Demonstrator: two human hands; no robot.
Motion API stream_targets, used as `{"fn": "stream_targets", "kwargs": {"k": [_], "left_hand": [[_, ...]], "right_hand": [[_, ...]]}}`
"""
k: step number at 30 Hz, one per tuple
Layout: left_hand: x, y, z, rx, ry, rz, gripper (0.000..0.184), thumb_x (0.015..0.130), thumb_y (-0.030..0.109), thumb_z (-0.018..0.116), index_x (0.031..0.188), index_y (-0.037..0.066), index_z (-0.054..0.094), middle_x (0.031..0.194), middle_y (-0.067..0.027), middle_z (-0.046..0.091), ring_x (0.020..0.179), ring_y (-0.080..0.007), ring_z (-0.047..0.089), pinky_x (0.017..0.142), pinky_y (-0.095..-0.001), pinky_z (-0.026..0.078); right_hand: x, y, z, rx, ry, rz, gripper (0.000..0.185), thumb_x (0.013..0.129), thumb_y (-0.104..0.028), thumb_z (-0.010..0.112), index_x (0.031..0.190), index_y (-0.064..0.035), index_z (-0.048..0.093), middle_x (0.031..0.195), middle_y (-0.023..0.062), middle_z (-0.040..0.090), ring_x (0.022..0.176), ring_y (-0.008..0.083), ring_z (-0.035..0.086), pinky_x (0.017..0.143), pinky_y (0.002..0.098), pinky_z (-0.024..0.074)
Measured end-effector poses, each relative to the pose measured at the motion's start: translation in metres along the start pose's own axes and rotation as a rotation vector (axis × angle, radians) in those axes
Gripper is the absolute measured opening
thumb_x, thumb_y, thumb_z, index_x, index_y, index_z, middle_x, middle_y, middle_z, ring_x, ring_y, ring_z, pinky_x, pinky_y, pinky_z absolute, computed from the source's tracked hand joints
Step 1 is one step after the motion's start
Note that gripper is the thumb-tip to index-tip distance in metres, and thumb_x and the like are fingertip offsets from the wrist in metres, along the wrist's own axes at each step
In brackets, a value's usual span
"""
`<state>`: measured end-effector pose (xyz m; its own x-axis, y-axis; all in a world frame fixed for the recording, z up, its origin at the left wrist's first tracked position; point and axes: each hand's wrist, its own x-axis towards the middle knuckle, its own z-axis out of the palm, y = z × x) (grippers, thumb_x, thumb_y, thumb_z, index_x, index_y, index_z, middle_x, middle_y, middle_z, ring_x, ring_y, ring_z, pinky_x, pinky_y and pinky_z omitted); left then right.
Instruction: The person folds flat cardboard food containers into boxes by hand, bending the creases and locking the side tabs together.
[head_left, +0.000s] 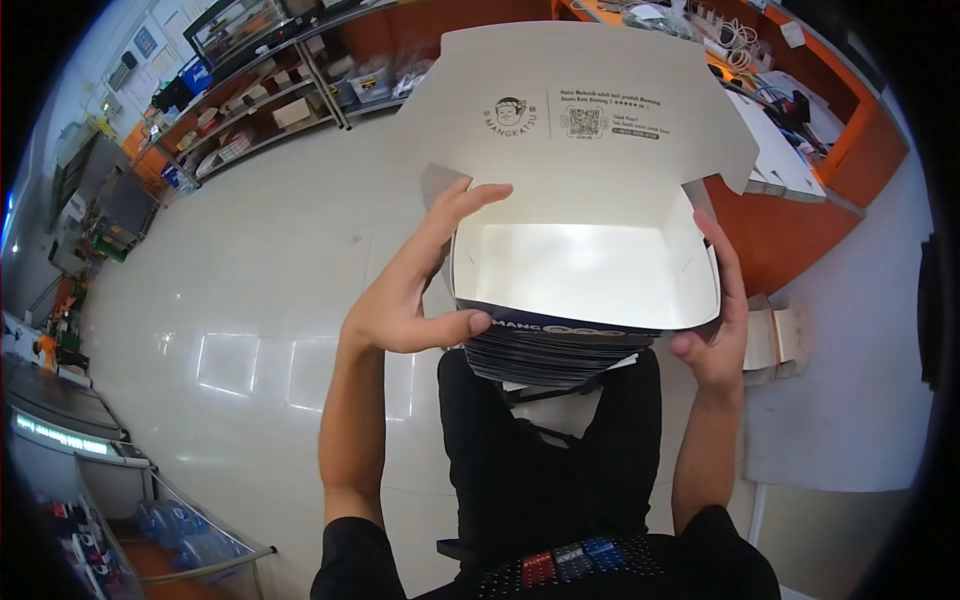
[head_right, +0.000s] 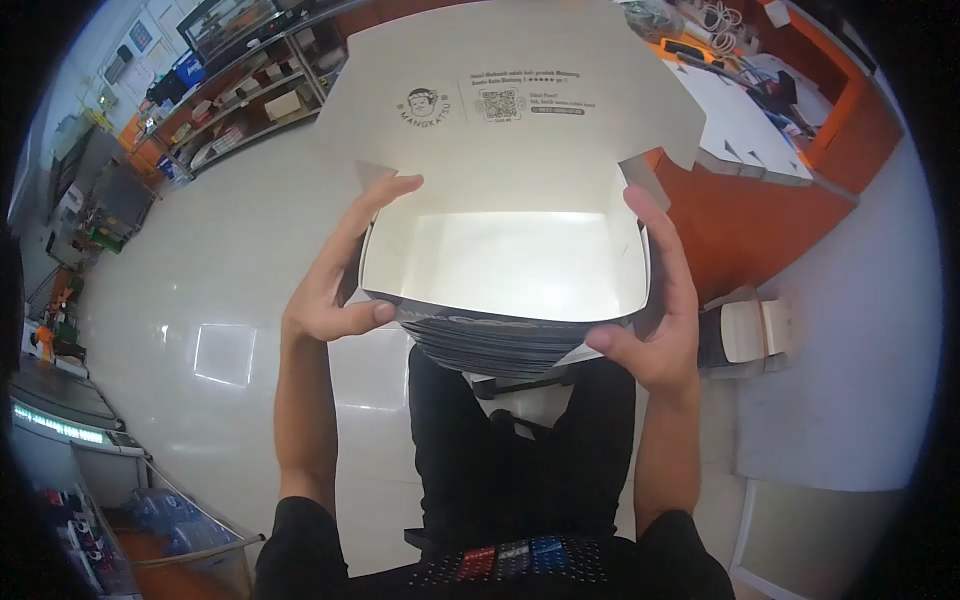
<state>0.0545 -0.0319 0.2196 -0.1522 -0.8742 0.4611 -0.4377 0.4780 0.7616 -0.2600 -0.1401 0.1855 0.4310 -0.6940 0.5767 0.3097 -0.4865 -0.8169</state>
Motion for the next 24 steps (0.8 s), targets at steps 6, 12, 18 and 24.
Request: {"fn": "stream_targets", "kwargs": {"k": [6,12,18,24], "left_hand": [[-0.002,-0.01,0.024,-0.204,0.102,-0.081,0.096,0.078,0.031,0.072,0.159,0.002,0.03,0.166,-0.0257,0.026,0.156,-0.0387,0.022,0.126,-0.0468,0.013],[-0.02,-0.017,0.057,-0.275,0.277,-0.061,0.092,0.089,0.028,0.062,0.163,-0.001,0.016,0.169,-0.0239,0.018,0.158,-0.0353,0.015,0.126,-0.0451,0.011],[-0.035,0.006,0.103,-0.363,0.499,-0.217,0.113,0.084,0.05,0.069,0.165,0.002,0.006,0.167,-0.0192,0.02,0.155,-0.0332,0.021,0.126,-0.0477,0.015],[-0.061,0.015,0.117,-0.332,0.527,-0.27,0.105,0.081,0.035,0.063,0.165,0.002,0.008,0.17,-0.0203,0.016,0.157,-0.0348,0.018,0.127,-0.0475,0.015]], "right_hand": [[-0.001,0.011,0.003,-0.067,0.069,-0.031,0.101,0.068,-0.035,0.092,0.15,-0.0013,0.044,0.154,0.0206,0.04,0.141,0.0317,0.045,0.117,0.0423,0.0342],[-0.005,0.014,0.008,-0.116,0.112,-0.096,0.098,0.07,-0.033,0.09,0.15,0.0005,0.044,0.152,0.0189,0.043,0.139,0.03,0.047,0.116,0.0406,0.0364],[0.001,0.009,-0.018,-0.031,0.084,0.008,0.099,0.065,-0.033,0.091,0.147,0.0015,0.048,0.149,0.018,0.047,0.137,0.029,0.049,0.114,0.0394,0.0373],[0.005,0.013,-0.041,-0.161,-0.093,-0.075,0.1,0.05,-0.031,0.092,0.14,-0.0043,0.058,0.147,0.0186,0.048,0.134,0.0307,0.052,0.112,0.0408,0.0397]]}}
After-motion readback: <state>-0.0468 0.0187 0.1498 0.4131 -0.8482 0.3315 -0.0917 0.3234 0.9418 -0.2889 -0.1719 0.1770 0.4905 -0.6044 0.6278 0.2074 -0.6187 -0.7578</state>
